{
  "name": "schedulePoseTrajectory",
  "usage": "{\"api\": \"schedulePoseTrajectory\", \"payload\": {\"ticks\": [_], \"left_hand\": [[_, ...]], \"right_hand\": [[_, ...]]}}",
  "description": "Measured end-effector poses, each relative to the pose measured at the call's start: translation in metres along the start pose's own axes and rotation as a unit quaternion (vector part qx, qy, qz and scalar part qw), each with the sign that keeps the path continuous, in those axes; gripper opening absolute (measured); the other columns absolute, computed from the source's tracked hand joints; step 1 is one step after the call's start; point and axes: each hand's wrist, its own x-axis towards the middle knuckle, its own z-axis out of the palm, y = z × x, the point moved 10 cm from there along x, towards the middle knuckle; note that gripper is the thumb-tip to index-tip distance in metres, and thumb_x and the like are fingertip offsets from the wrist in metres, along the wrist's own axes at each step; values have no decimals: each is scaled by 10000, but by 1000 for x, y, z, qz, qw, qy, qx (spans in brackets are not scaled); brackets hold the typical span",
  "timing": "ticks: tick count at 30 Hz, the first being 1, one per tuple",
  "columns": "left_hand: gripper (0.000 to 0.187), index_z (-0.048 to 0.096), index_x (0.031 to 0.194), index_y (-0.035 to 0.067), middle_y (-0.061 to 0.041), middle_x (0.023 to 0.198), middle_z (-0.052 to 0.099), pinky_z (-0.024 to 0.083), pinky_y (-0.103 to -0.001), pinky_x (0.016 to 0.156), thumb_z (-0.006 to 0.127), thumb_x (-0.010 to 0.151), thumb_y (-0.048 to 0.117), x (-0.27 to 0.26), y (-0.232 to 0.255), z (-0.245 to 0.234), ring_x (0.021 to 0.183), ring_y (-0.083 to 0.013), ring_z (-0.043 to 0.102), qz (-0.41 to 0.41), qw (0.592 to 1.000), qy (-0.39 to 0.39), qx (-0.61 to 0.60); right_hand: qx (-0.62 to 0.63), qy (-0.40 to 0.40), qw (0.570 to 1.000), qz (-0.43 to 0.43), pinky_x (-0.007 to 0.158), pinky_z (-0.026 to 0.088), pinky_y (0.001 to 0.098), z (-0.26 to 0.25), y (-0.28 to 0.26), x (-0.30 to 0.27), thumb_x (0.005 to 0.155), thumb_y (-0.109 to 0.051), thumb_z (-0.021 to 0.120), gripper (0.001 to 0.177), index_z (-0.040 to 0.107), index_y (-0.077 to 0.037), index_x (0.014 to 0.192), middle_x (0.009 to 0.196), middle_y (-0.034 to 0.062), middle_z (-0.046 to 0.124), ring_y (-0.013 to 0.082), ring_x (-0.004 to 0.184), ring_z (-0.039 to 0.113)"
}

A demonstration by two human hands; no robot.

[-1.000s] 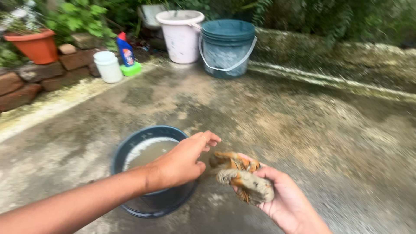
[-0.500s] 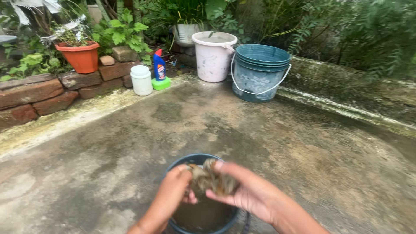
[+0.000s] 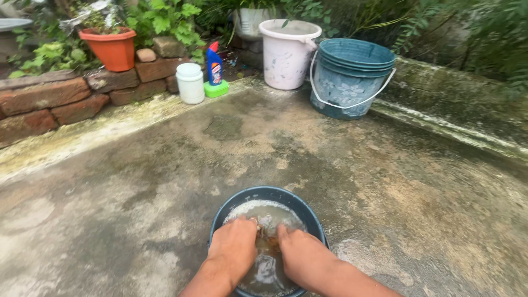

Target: The person rinses a patterned cloth in a bucket of soapy water, wrings it out, and then uses the wet cloth to scrub a concrete floor surface by hand.

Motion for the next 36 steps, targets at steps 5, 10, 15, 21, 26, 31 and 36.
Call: {"api": "schedulePoseTrajectory", "payload": {"ticks": [5,10,15,21,26,31,36], "left_hand": [[252,706,1016,44,-229,1032,711,576,-475,873,628,785,-18,-3,-7,16,1020,-390,693,-12,998,-57,-23],[181,700,1034,46,-221,1018,717,558,-479,899,621,890,124,-12,-1,-5,1026,-383,694,-105,983,-123,-87],[281,777,950,101,-169,869,747,540,-418,772,648,943,350,-11,4,-40,853,-328,734,-155,960,-77,-220],[301,786,908,71,-102,710,776,542,-296,603,668,912,348,-10,-8,-62,618,-94,682,-136,882,82,-445],[293,704,921,30,-151,689,682,506,-375,590,689,911,322,-13,2,-74,615,-262,580,-84,927,106,-349],[244,674,981,37,-200,817,700,516,-501,712,655,912,270,-10,11,-58,806,-412,687,-64,976,68,-195],[200,678,1063,39,-235,979,719,564,-496,862,582,899,101,-9,6,-7,965,-403,710,-60,996,-61,-23]], "right_hand": [[-45,-129,991,-10,916,555,453,14,1,14,888,-154,619,736,280,94,1493,1062,297,659,424,1029,682],[-21,-111,986,-122,952,516,461,-13,-14,27,948,-211,671,691,297,119,1426,1215,332,573,461,1119,619],[194,-225,954,-43,782,563,410,-33,10,26,830,-153,588,440,450,-61,1237,1006,142,739,245,953,731],[201,-243,948,-30,727,484,394,-38,18,25,883,-312,678,552,466,-114,1354,892,148,704,235,830,640],[135,-99,980,-109,843,548,425,-29,-5,32,786,-353,805,693,482,-40,1314,1043,177,689,327,973,709],[110,-162,977,-89,936,552,412,30,4,67,809,-263,730,451,688,-20,1187,1136,145,713,305,1084,709],[-119,-264,957,16,936,552,477,96,34,89,875,-118,614,397,690,-73,1262,1179,188,696,345,1102,683]]}}
